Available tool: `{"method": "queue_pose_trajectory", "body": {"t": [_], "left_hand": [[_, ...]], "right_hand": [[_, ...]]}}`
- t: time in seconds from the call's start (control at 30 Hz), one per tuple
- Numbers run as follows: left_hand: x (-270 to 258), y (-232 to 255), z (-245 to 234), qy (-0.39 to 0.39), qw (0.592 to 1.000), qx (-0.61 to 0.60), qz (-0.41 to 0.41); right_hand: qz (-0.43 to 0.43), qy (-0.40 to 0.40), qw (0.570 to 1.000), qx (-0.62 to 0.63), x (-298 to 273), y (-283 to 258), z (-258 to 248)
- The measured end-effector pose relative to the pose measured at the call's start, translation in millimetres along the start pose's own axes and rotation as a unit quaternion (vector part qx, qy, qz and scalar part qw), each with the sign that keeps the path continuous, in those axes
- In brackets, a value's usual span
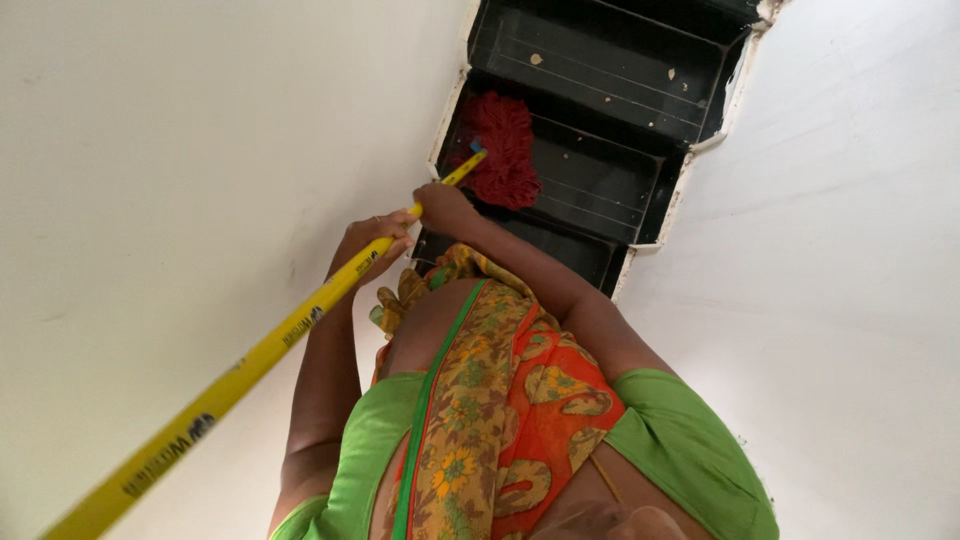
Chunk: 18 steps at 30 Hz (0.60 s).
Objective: The person mops the black tiled stairs using a mop with a red head and a yellow handle.
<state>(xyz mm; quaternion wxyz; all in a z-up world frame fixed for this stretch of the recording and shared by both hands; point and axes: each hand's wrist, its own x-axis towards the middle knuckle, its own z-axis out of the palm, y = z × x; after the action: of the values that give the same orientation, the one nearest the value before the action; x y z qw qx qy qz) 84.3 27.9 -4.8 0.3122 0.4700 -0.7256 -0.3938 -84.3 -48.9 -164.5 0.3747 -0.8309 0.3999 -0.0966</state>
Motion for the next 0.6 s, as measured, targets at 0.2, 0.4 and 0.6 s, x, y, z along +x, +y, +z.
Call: {"method": "queue_pose_trajectory", "body": {"t": [0.2,0.4,0.6], "left_hand": [[37.5,-33.6,50.0,-0.048,0.993,-0.103,0.017],[109.2,-15.7,92.7,-0.112,0.993,-0.039,0.027],[151.0,19.4,114.4,-0.147,0.98,-0.032,0.127]], "right_hand": [[0.097,-0.023,0.994,-0.034,-47.3,56.4,-27.8],[0.188,0.043,0.981,0.001,-68.2,104.6,-55.2],[0.139,0.093,0.986,-0.002,-88.1,139.9,-73.9]]}}
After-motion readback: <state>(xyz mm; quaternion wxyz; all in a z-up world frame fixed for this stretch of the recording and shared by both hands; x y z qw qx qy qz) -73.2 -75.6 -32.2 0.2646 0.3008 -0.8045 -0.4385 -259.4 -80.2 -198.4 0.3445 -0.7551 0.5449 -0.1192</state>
